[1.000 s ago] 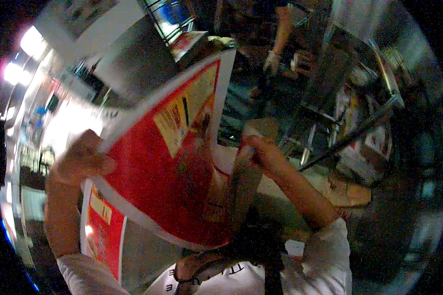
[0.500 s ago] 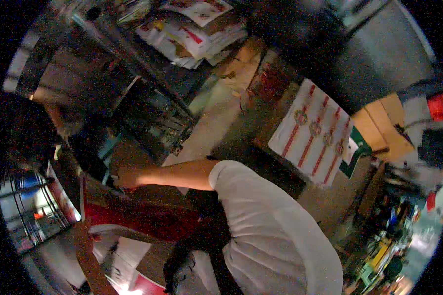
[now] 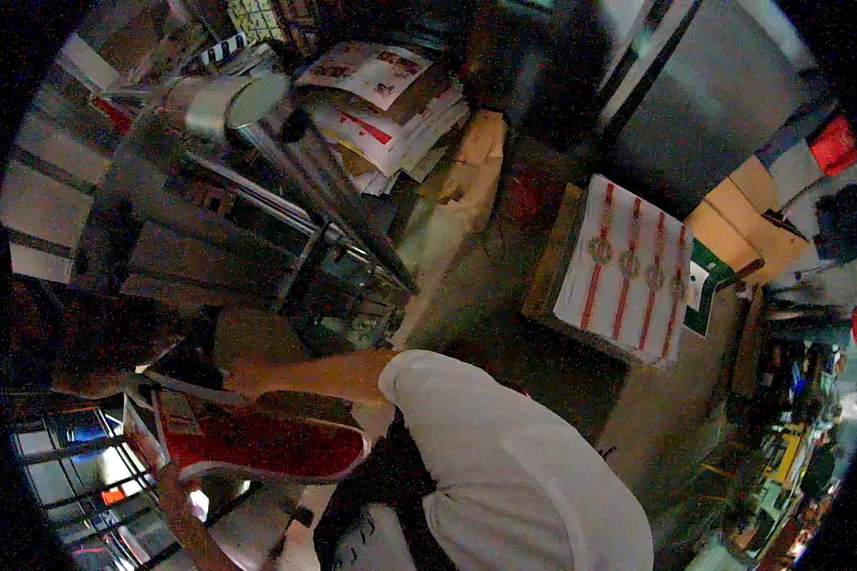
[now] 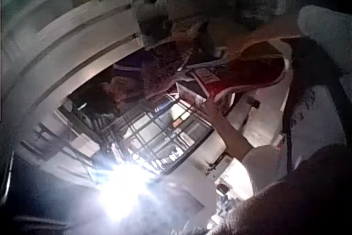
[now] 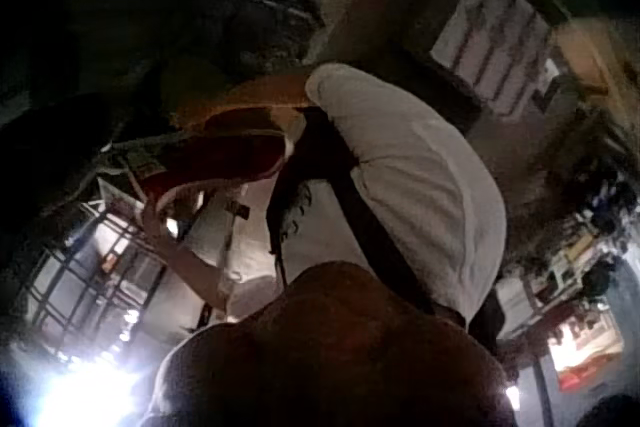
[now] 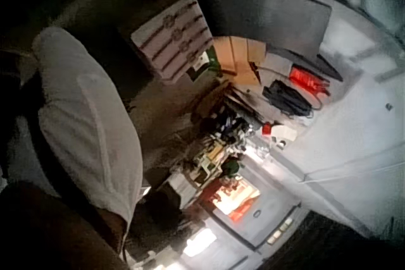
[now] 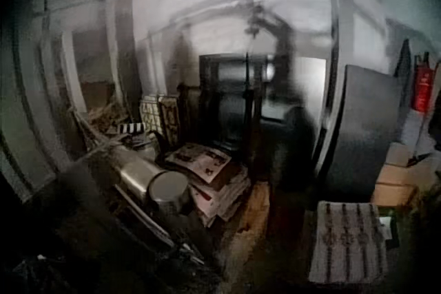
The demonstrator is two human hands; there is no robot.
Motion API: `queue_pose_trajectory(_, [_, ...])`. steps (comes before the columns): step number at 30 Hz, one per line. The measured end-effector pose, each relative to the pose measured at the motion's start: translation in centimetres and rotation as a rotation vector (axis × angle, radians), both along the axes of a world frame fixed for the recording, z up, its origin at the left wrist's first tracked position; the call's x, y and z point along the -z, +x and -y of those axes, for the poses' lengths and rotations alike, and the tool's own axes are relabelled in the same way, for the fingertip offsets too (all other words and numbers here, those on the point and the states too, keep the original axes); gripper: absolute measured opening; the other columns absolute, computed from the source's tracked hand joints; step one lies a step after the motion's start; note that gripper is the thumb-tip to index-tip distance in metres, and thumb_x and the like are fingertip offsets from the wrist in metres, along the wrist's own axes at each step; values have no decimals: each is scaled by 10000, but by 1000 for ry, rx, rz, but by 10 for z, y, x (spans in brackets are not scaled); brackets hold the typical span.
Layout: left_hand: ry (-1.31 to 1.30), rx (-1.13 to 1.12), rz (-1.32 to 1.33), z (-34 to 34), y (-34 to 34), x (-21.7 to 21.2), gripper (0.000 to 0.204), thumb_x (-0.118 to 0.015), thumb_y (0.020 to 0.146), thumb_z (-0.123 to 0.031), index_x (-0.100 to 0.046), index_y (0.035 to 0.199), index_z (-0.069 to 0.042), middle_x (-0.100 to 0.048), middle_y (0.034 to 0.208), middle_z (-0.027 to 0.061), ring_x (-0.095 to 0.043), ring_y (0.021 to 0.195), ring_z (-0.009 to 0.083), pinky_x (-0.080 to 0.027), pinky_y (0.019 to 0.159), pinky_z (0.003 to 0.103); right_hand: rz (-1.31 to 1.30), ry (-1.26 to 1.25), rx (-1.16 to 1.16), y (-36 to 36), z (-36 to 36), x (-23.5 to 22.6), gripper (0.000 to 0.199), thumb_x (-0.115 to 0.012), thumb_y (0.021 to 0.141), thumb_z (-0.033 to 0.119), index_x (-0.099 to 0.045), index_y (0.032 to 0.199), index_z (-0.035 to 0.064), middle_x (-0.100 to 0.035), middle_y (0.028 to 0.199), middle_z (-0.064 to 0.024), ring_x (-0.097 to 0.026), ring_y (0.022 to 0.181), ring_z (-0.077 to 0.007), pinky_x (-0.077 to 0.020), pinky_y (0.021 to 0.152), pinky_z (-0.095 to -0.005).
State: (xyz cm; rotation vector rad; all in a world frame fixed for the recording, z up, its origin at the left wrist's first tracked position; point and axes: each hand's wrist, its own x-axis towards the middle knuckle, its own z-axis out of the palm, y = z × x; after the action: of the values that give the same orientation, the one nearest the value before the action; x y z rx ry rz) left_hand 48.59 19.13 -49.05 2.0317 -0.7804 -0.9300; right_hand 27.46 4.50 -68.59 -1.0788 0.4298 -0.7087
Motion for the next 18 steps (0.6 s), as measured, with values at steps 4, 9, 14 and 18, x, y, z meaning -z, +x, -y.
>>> queue_pose_trajectory(4, [-29, 165, -81, 38, 76, 47, 282, -603, 786, -323, -520, 749, -56, -551, 581, 72, -547, 446, 174, -418, 339, 254, -76, -37, 42, 20, 38, 12, 358, -485, 808, 274, -563, 622, -21, -543, 515, -115, -547, 478, -226, -447, 499, -384])
queue_pose_trajectory(9, [49, -70, -214, 57, 47, 39, 253, -619, 767, -287, -573, 852, -53, -556, 755, 61, -554, 663, 159, -445, 497, 276, -629, -1029, 209, 31, 80, 14, 190, -544, 756, 187, -601, 798, 11, -584, 649, -139, -581, 579, -245, -459, 521, -378])
queue_pose_trajectory(14, [-8, 37, -214, 79, 75, 50, 275, -588, 769, -311, -584, 839, -45, -577, 674, 55, -552, 544, 160, -415, 456, 262, -737, -718, -20, 20, 112, -48, 226, -600, 725, 234, -619, 840, 40, -588, 677, -131, -596, 642, -271, -469, 573, -370])
queue_pose_trajectory(18, [-65, -137, -202, 111, 102, 33, 319, -540, 813, -301, -603, 837, 11, -592, 615, 84, -553, 483, 166, -440, 445, 269, -832, -568, 44, 28, 157, -64, 299, -549, 804, 331, -609, 878, 48, -597, 681, -82, -604, 677, -235, -472, 619, -367])
